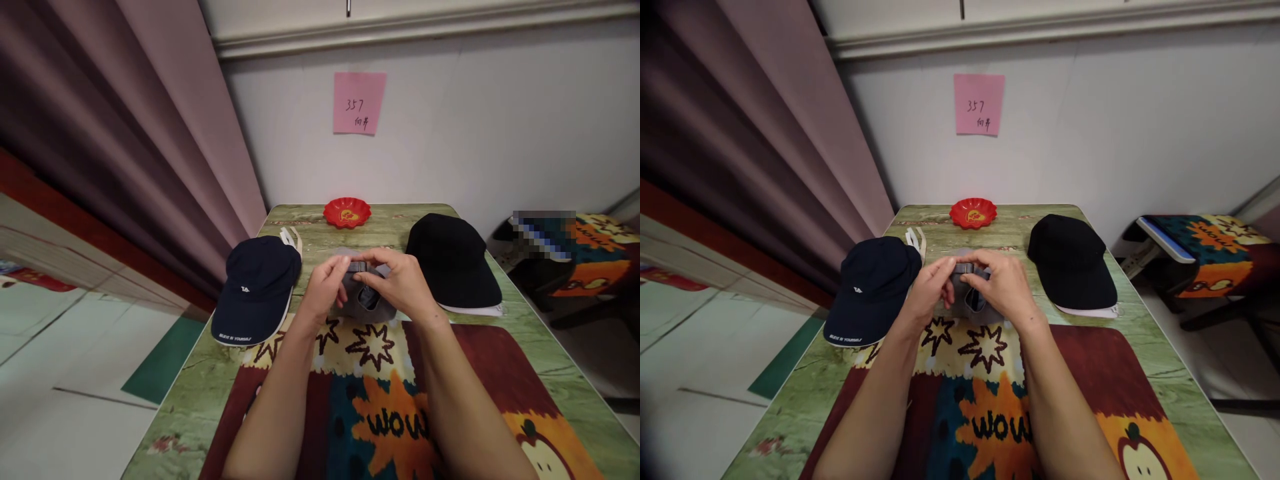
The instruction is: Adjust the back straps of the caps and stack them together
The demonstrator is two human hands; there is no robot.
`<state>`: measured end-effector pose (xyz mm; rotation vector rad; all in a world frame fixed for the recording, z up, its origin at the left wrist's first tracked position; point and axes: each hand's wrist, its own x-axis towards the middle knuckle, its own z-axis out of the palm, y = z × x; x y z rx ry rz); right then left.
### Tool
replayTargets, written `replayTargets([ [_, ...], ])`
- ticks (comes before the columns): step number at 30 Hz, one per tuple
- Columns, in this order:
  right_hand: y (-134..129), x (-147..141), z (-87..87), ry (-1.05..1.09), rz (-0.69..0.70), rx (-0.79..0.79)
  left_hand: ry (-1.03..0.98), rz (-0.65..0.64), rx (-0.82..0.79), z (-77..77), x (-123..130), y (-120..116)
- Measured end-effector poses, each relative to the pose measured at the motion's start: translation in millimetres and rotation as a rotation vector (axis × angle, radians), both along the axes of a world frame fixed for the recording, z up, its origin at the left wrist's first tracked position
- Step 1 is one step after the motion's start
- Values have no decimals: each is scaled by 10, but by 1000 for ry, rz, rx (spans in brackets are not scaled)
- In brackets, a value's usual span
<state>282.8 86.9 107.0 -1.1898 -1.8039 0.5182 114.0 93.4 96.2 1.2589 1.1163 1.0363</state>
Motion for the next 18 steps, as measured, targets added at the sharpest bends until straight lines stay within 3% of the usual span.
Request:
replayTargets([
  [8, 64, 217, -133, 147, 223, -428, 3, -65, 33, -58, -111, 59],
  [14, 85, 187, -140, 202, 177, -345, 48, -78, 60, -26, -205, 92],
  [18, 100, 147, -152, 205, 150, -306, 97, 25, 220, -49, -181, 107],
])
